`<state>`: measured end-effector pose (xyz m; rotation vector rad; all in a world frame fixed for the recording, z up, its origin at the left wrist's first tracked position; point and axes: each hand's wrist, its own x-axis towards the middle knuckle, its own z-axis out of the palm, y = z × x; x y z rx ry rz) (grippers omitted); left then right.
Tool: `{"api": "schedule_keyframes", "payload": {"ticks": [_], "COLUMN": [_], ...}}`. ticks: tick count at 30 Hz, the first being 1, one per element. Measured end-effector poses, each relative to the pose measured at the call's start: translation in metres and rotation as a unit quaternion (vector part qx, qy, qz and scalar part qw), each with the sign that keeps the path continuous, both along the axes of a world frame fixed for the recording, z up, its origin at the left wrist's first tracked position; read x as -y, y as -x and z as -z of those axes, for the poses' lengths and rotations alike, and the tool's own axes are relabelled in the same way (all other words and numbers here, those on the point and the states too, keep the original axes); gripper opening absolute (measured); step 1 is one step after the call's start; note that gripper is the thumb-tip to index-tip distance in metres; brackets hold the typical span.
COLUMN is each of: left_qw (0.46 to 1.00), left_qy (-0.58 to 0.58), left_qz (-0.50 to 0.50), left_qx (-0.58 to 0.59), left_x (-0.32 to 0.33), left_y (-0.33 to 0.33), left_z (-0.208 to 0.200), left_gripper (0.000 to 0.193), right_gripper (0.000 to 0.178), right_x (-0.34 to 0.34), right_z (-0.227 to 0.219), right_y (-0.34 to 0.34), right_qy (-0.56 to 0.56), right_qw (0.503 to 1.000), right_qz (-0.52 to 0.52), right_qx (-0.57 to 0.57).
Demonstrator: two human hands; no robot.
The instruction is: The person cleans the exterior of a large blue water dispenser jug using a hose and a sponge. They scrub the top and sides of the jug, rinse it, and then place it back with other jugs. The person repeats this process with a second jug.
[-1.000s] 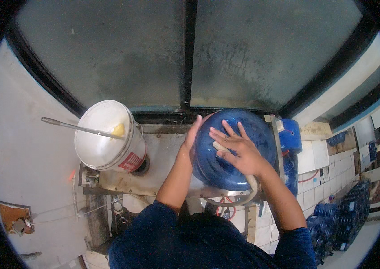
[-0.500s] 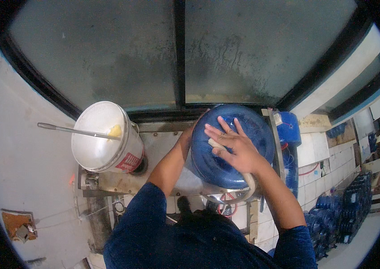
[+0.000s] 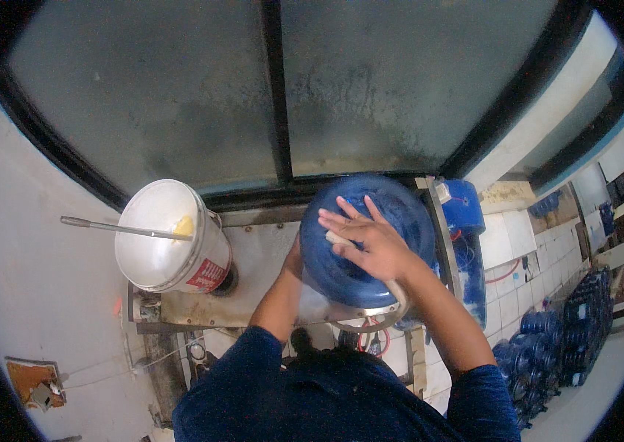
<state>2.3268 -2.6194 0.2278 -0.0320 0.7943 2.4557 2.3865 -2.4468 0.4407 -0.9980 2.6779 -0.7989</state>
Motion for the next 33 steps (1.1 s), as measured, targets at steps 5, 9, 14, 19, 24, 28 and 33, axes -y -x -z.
{"api": "schedule_keyframes", "payload": {"ticks": [5, 9, 14, 19, 24, 28, 33], "left_qw": [0.992, 0.981, 0.993, 0.993, 0.960, 0.983, 0.992], "left_qy": [0.019, 0.030, -0.009, -0.021, 0.049, -0.001, -0.038], "left_qz": [-0.112, -0.171, -0.076, -0.047, -0.240, -0.121, -0.035], "left_qx": [0.064, 0.086, 0.095, 0.107, 0.136, 0.136, 0.118], "left_x": [-0.008, -0.016, -0.004, 0.001, -0.034, -0.018, 0.000], "left_y": [-0.041, -0.059, -0.023, -0.018, -0.117, -0.060, -0.019], "left_z": [0.095, 0.126, 0.122, 0.127, 0.167, 0.161, 0.145], "left_gripper": [0.057, 0.057, 0.057, 0.056, 0.056, 0.057, 0.058], "right_gripper": [0.054, 0.053, 0.052, 0.052, 0.054, 0.055, 0.054], "right_x": [0.010, 0.018, 0.009, 0.015, 0.005, 0.003, 0.002], "right_z": [0.001, 0.002, 0.001, -0.001, 0.002, -0.003, 0.000], "right_y": [0.004, 0.004, 0.009, 0.007, 0.010, 0.008, 0.010], "right_qy": [-0.038, -0.041, -0.033, -0.012, -0.009, -0.035, -0.034], "right_qw": [0.998, 0.999, 0.999, 1.000, 1.000, 0.999, 0.999], "right_qz": [0.038, -0.014, -0.030, -0.014, 0.000, -0.021, -0.023], "right_qx": [-0.043, -0.034, -0.029, -0.015, -0.008, -0.018, -0.022]}}
